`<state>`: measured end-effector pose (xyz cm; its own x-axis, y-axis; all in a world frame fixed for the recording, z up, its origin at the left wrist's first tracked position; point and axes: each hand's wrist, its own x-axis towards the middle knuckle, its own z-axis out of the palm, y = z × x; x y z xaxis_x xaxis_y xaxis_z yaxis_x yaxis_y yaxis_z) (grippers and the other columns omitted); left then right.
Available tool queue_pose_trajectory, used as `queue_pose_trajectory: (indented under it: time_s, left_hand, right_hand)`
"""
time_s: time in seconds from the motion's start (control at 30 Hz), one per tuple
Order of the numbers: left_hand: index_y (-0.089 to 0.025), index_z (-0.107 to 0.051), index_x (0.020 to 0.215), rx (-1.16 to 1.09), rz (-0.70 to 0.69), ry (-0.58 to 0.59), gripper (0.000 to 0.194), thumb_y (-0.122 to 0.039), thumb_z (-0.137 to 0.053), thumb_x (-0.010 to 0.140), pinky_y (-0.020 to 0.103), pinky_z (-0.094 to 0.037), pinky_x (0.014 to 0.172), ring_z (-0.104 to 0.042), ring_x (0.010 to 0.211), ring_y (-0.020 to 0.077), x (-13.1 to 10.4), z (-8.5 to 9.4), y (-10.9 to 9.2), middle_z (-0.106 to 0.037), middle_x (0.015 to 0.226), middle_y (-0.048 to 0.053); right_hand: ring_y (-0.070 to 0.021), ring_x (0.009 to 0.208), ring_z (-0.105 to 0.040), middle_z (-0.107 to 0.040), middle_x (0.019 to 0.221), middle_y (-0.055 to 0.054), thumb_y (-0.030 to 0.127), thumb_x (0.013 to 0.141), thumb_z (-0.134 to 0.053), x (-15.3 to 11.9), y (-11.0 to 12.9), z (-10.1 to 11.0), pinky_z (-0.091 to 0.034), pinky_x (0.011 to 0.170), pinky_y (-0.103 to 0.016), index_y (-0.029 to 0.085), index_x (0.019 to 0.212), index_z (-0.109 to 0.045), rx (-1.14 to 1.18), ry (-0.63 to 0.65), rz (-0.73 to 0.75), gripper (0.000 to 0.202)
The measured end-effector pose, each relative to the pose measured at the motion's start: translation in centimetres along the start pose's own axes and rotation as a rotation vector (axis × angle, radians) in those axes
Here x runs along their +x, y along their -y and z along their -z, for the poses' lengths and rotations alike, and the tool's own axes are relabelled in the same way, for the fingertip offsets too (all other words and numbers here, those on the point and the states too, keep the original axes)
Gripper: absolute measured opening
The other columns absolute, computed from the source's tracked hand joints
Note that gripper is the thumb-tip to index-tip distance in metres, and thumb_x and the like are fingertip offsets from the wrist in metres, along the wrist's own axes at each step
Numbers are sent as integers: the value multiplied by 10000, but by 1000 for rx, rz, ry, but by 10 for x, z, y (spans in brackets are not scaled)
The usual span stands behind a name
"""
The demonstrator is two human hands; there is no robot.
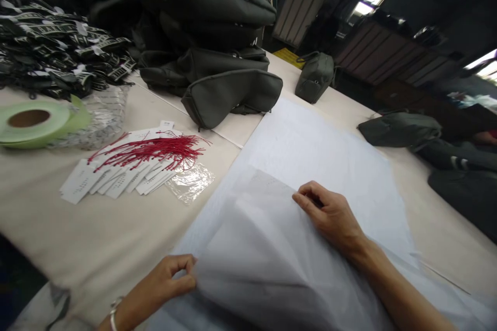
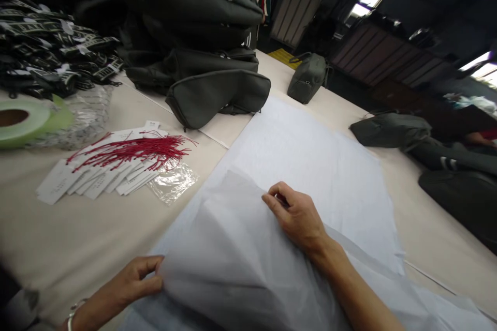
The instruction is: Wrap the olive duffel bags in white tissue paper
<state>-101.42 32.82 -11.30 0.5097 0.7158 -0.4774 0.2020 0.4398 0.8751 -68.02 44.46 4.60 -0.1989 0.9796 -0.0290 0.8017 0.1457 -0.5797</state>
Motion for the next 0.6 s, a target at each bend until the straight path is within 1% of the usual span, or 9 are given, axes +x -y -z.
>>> queue_pose_trajectory:
  time_s: [0.1, 0.17, 0.23, 0.3, 0.33, 0.4, 0.47, 0.57, 0.6]
  left_hand:
    - [-184, -425, 630, -60, -39, -9, 488, -616, -631, 724, 239, -357, 640, -387, 661, 133, 0, 9, 11, -427, 635, -36]
    - [-176, -479, 666, -73, -43, 32, 479, -619, -652, 721, 244, -379, 674, -436, 701, 147, -2, 13, 10, -486, 683, -20]
    - [-170, -585, 815, -107, -100, 88, 508, -665, -645, 717, 282, -423, 795, -511, 835, 194, -5, 15, 0, -581, 845, 26]
    - [-187, -616, 1005, -160, -177, 121, 640, -744, -619, 690, 344, -409, 937, -526, 989, 245, -7, 14, -15, -602, 1037, 69]
    - [-193, -615, 1048, -173, -209, 125, 688, -770, -615, 671, 363, -392, 979, -522, 1027, 258, -7, 13, -23, -596, 1086, 77]
    - [-189, -637, 989, -133, -225, 96, 649, -752, -640, 665, 362, -388, 997, -530, 1022, 259, -5, 7, -37, -605, 1079, 72]
    - [-176, -639, 845, -44, -200, 52, 519, -681, -635, 728, 331, -427, 942, -552, 941, 236, -2, 2, -41, -625, 983, 51]
    - [-179, -571, 687, 112, -111, -33, 486, -645, -529, 818, 290, -494, 775, -570, 775, 202, 0, 3, -24, -618, 790, 19]
    - [-188, -570, 684, 179, -82, -109, 486, -647, -501, 830, 292, -508, 747, -584, 765, 209, 0, 6, -15, -624, 777, 17]
  right_hand:
    - [-130, 585, -487, -551, 641, 47, 458, 912, -539, 5, 8, 0, -360, 577, -273, 230, 815, -586, -24, 55, 48, 252]
    - [-127, 580, -487, -550, 637, 53, 445, 915, -532, 9, 12, -2, -361, 583, -272, 237, 817, -589, -56, 99, 82, 238]
    - [-127, 587, -493, -554, 644, 57, 433, 919, -525, 12, 12, -4, -364, 596, -272, 242, 817, -588, -92, 137, 107, 225]
    - [-131, 602, -506, -567, 660, 55, 430, 920, -522, 14, 9, -6, -365, 608, -275, 244, 817, -586, -121, 157, 117, 223]
    - [-134, 606, -510, -571, 663, 54, 432, 920, -521, 14, 7, -7, -365, 611, -277, 244, 817, -585, -130, 161, 115, 223]
    - [-137, 609, -515, -575, 663, 54, 436, 918, -522, 15, 3, -8, -364, 612, -278, 244, 817, -584, -133, 161, 102, 226]
    - [-139, 615, -521, -583, 669, 52, 427, 914, -530, 16, 1, -9, -362, 611, -276, 242, 814, -587, -123, 155, 83, 218]
    - [-139, 640, -530, -601, 695, 46, 381, 903, -555, 16, 1, -11, -359, 620, -272, 240, 804, -603, -108, 151, 74, 179]
    - [-136, 644, -528, -604, 697, 46, 363, 897, -569, 17, 1, -12, -355, 621, -269, 240, 800, -610, -104, 152, 74, 162]
